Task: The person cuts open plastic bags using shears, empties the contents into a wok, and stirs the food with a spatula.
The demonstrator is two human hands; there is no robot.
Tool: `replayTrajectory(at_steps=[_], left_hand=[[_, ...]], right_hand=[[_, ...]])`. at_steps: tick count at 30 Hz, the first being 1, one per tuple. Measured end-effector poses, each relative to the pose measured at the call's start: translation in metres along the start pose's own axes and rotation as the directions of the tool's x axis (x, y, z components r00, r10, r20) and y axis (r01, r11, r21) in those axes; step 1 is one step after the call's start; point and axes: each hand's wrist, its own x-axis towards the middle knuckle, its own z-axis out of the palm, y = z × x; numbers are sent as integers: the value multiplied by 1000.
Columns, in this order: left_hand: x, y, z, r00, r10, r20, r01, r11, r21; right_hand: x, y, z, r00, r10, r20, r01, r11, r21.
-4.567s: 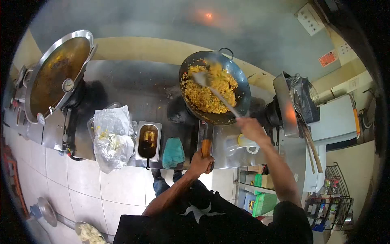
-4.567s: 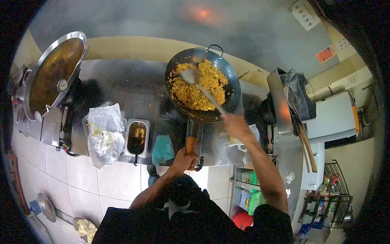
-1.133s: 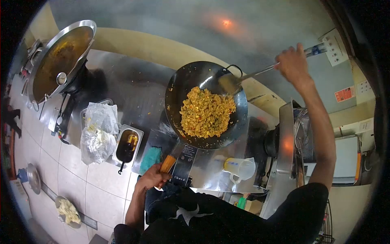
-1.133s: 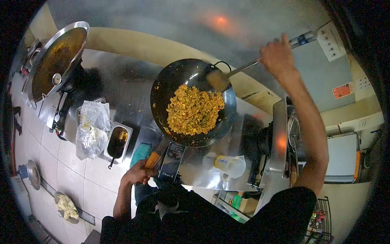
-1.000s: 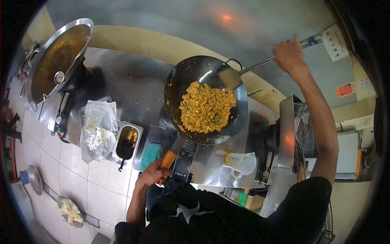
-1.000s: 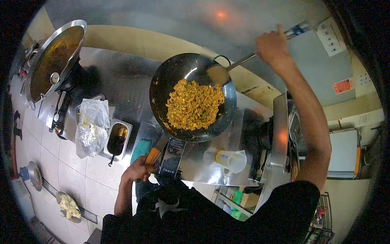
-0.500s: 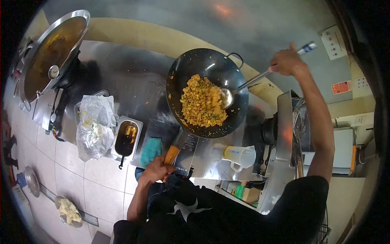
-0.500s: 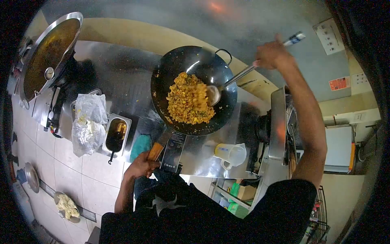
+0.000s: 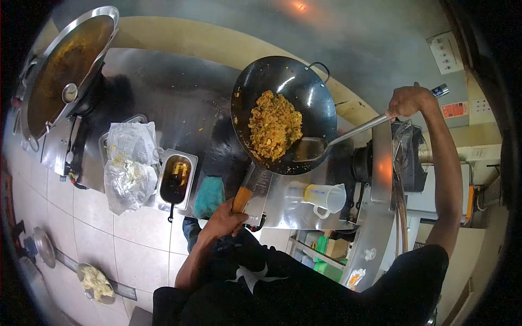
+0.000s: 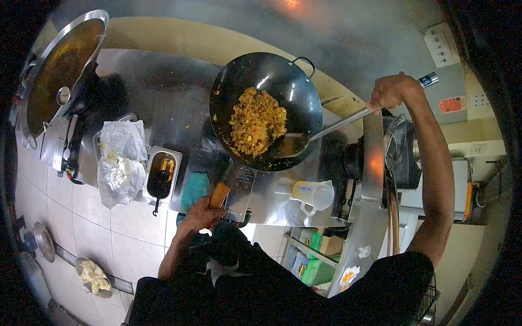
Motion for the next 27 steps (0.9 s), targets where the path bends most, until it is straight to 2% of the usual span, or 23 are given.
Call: replayTrajectory(at_steps=[3, 6, 9, 12, 15, 17, 18, 21, 24, 26, 27], left_hand=[[2, -7, -2, 996, 71, 53, -67, 995, -68], [1, -7, -4, 994, 105, 43, -105, 995, -1], [8, -20, -6, 982, 171, 85, -165, 983, -76], [10, -23, -7, 976, 199, 90, -188, 975, -115], [10, -25, -6, 977, 199, 75, -185, 970, -160], [9, -29, -6, 972, 220, 87, -202, 964, -174], [11, -29, -6, 968, 235, 89, -216, 959, -183], [19, -36, -4, 979, 195, 64, -181, 966, -183], [16, -32, -6, 975, 207, 84, -193, 970, -148], [22, -38, -6, 969, 223, 103, -202, 962, -183], [23, -39, -6, 967, 232, 101, -213, 962, -169]], right_hand=[[15, -3, 29, 967, -213, 142, 183, 963, 196], [20, -27, 61, 891, -429, -148, 444, 753, 486], [-3, -38, 64, 928, -262, -264, 359, 816, 453], [-9, -26, 88, 845, -322, -427, 489, 787, 375], [-51, -14, 108, 800, -268, -536, 383, 917, 114], [-86, -32, 93, 953, -101, -284, 201, 917, 346], [-95, -37, 86, 989, -29, -142, 88, 896, 435], [-64, -38, 91, 999, 4, 33, -13, 964, 267], [-19, -63, 124, 979, -99, 178, -58, 703, 708], [-14, -81, 152, 911, -275, 307, -157, 458, 875], [-4, -81, 183, 922, -272, 276, -164, 373, 913]])
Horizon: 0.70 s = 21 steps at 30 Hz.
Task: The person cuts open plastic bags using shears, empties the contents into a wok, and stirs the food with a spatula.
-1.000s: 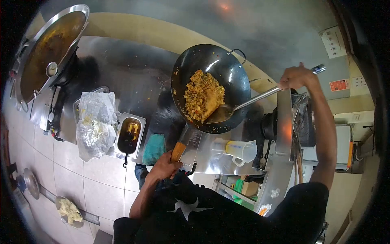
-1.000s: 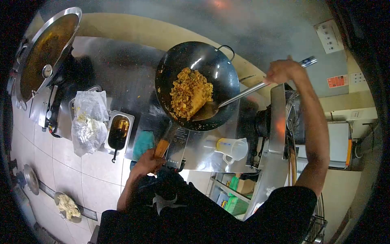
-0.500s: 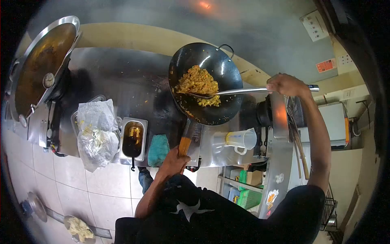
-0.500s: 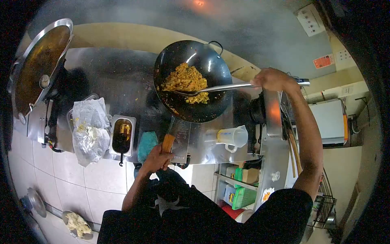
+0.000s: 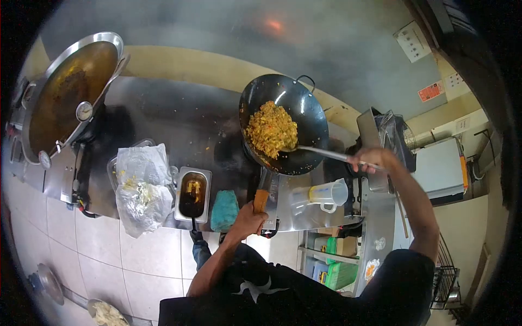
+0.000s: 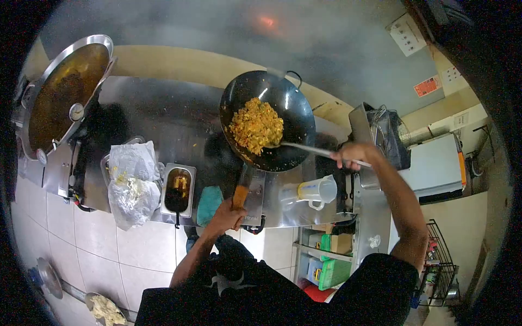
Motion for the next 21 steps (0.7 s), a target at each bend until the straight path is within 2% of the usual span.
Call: replayTrajectory(at_steps=[2, 3, 5, 8, 10, 11, 17, 21], left_hand=[[1, -2, -1, 1000, 22, -2, -22, 999, 24], [4, -8, -2, 999, 36, 22, -36, 999, -19], [3, -8, -1, 1000, 18, 1, -18, 1000, -20], [2, -4, 2, 1000, -5, 8, 5, 1000, -3], [3, -2, 0, 1000, -6, 14, 6, 1000, 4], [4, -5, -1, 1000, -3, 19, 3, 1000, 4], [0, -1, 1, 997, -71, -9, 71, 997, -31], [1, 0, 0, 997, -76, -22, 77, 997, 11]], right_hand=[[7, 33, 8, 990, -59, -132, 43, 992, -116], [14, 38, 16, 933, -189, -305, 83, 941, -329], [23, 50, 36, 709, -492, -506, 15, 728, -686], [3, -12, 77, 702, -429, -568, 74, 838, -541], [0, -24, 90, 604, -496, -624, 85, 819, -568], [-2, -26, 97, 555, -524, -646, 89, 809, -580], [-66, -29, 145, 403, -477, -781, -101, 825, -556], [-69, -16, 177, 359, -506, -784, -107, 812, -573]])
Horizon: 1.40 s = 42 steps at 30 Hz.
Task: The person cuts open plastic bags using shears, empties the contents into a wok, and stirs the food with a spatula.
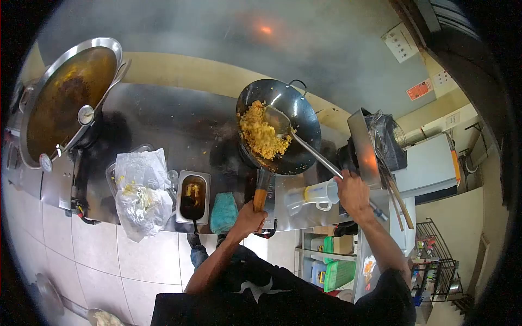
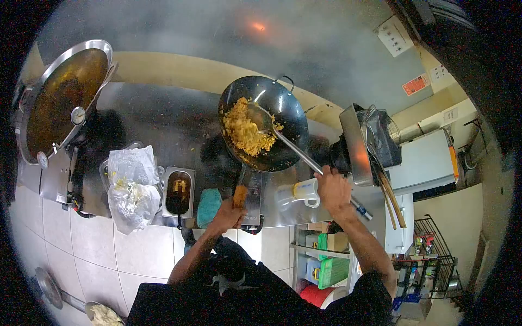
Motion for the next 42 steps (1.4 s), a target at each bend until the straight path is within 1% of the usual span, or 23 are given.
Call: replayTrajectory(at_steps=[3, 4, 6, 9, 10, 11, 13, 14, 17, 19, 21, 22, 23, 24, 27, 29, 31, 33, 36, 38, 40, 41, 42], left_hand=[[0, -2, -2, 1000, 7, 15, -7, 1000, -26], [-1, -3, -2, 1000, 14, 16, -13, 999, -35], [0, -2, -2, 999, 37, 14, -36, 998, -50], [2, -3, -3, 999, 50, 12, -50, 999, 0], [6, -6, -4, 999, 41, 11, -41, 995, 86], [2, -9, -5, 999, 29, 25, -31, 996, 78], [3, -4, -6, 998, 41, 40, -43, 998, 41], [6, -2, -4, 1000, 16, -15, -15, 996, 91], [4, 1, -3, 998, 70, 11, -70, 995, 73], [13, -18, -4, 994, 105, 5, -106, 992, 69], [5, -5, -3, 998, 50, 22, -50, 999, 16], [4, 0, -5, 998, 65, 17, -66, 997, 43], [3, 0, -4, 997, 81, 13, -81, 994, 71], [9, -13, -2, 993, 116, -23, -115, 993, 25], [20, -26, -7, 995, 62, 82, -65, 997, 38], [3, -5, 0, 996, 80, 30, -81, 996, 41], [-3, 10, 4, 996, 87, -7, -86, 996, 24], [0, 7, 5, 998, 66, -7, -66, 997, 33], [7, -5, 6, 998, 61, -17, -60, 998, 30], [7, -12, 10, 999, 41, -7, -41, 999, 28], [9, -7, 10, 1000, 19, -7, -19, 999, 25], [9, -4, 7, 999, 39, -24, -37, 997, 61], [5, -4, 8, 998, 54, -44, -49, 995, 91]], right_hand=[[-9, 8, 36, 959, -128, 255, 43, 949, 313], [-13, 3, 42, 924, -189, 332, 4, 874, 485], [-22, -14, 36, 792, -142, 594, -247, 815, 524], [-19, -21, 86, 873, -214, 439, -44, 861, 507], [11, -48, 72, 786, -192, 587, -128, 879, 458], [22, -59, 66, 677, -158, 718, -206, 896, 392], [13, -53, 81, 730, -215, 648, -148, 877, 458], [12, -56, 94, 758, -251, 602, -109, 861, 497], [4, -4, 165, 914, -203, 351, 16, 884, 468], [18, -52, 114, 829, -200, 522, -113, 854, 508], [43, -76, 97, 706, -98, 701, -306, 851, 427], [26, -52, 114, 822, -257, 507, -61, 847, 528], [41, -39, 127, 855, -266, 445, -11, 849, 528], [49, -26, 140, 877, -274, 396, 32, 854, 519], [47, -22, 165, 834, -321, 448, 122, 901, 417], [45, -16, 133, 862, -367, 350, 177, 864, 470], [24, 20, 75, 818, -338, 466, 200, 926, 321], [9, 76, 68, 850, -382, 363, 246, 897, 367], [42, 53, 61, 826, -178, 535, 137, 984, 116], [62, 18, 110, 876, -322, 359, 155, 893, 423], [43, -4, 97, 841, -300, 450, 107, 907, 406], [37, -13, 94, 820, -290, 494, 79, 912, 403], [42, -18, 105, 843, -271, 464, 78, 916, 394]])
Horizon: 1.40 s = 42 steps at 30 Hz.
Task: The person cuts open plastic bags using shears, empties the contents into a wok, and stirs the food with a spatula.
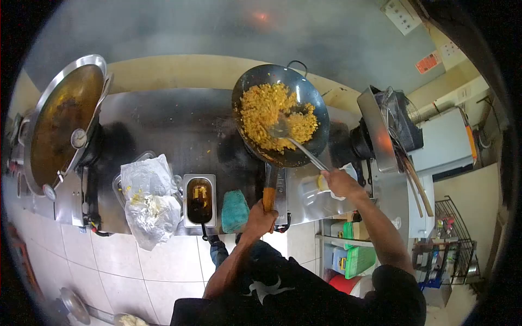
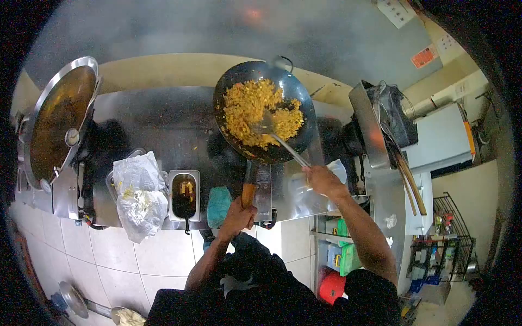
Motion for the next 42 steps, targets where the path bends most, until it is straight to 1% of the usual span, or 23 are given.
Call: replayTrajectory(at_steps=[2, 5, 6, 9, 10, 11, 13, 16, 19, 22, 24, 26, 28, 30, 31, 32, 33, 34, 36, 37, 39, 40, 42], left_hand=[[4, -9, 5, 998, 37, -52, -38, 999, -20], [4, -9, 0, 999, 17, 46, -17, 1000, -2], [4, -10, 0, 999, 30, 20, -30, 1000, 6], [4, -6, 5, 999, 47, 7, -48, 998, 34], [-3, -11, 8, 999, 29, 27, -30, 999, 13], [0, -9, 9, 999, 39, 29, -38, 999, -20], [5, -7, 6, 998, 57, 12, -57, 997, -47], [7, -11, 8, 998, 55, -9, -55, 997, -57], [7, -16, 12, 999, 25, -21, -26, 998, -57], [12, -16, 7, 998, 48, -50, -50, 999, -23], [15, -26, 8, 998, 56, -17, -57, 997, -47], [10, -26, 10, 999, 35, 23, -34, 998, -56], [8, -17, 4, 999, 42, 6, -42, 998, -40], [7, -14, 8, 997, 78, -30, -78, 997, -3], [13, -9, 7, 995, 89, -38, -90, 995, -34], [9, -14, 7, 998, 64, -22, -65, 996, -58], [6, -19, 10, 998, 54, -15, -55, 994, -93], [3, -8, 9, 999, 1, 35, 2, 997, -81], [3, -6, 11, 999, 33, 14, -32, 995, -92], [2, -6, 10, 999, 45, -3, -46, 994, -100], [0, -5, 11, 1000, 16, 5, -15, 996, -83], [1, -4, 9, 1000, 3, 5, -3, 997, -74], [6, -12, 7, 1000, 12, 27, -10, 996, -85]], right_hand=[[17, 14, 26, 997, 24, -72, -25, 1000, -17], [28, -13, 39, 1000, -10, -9, 11, 993, 118], [5, 1, 36, 977, -211, -20, 211, 977, -14], [20, 9, 24, 1000, 17, -15, -16, 995, 99], [43, 8, 45, 966, -81, -245, 80, 997, -15], [46, 2, 29, 973, 7, -229, 4, 999, 48], [36, -21, -16, 970, 159, -185, -129, 978, 166], [-7, -1, -38, 999, 39, -32, -34, 991, 126], [-72, -48, -66, 916, 203, 346, -318, 892, 320], [-45, 24, -11, 990, -44, 132, 25, 990, 140], [19, 0, 24, 996, -85, -11, 86, 994, 68], [21, -2, 26, 996, -92, -4, 92, 994, 66], [9, -12, 13, 986, -117, 119, 98, 982, 161], [35, 45, 43, 960, -188, -207, 220, 965, 144], [27, 46, 36, 913, -197, -357, 258, 957, 130], [42, 43, 32, 976, -181, -125, 162, 976, -148], [58, 28, 20, 981, -164, -100, 151, 981, -119], [59, 22, -4, 991, 22, -135, -13, 997, 71], [21, 18, -93, 987, 89, -132, -99, 992, -76], [-5, 27, -116, 933, -60, -354, 0, 986, -168], [-41, 21, -180, 990, 111, -85, -133, 934, -330], [-52, 18, -193, 984, 158, -79, -176, 841, -511], [-43, 50, -187, 973, 203, 107, -82, 745, -662]])
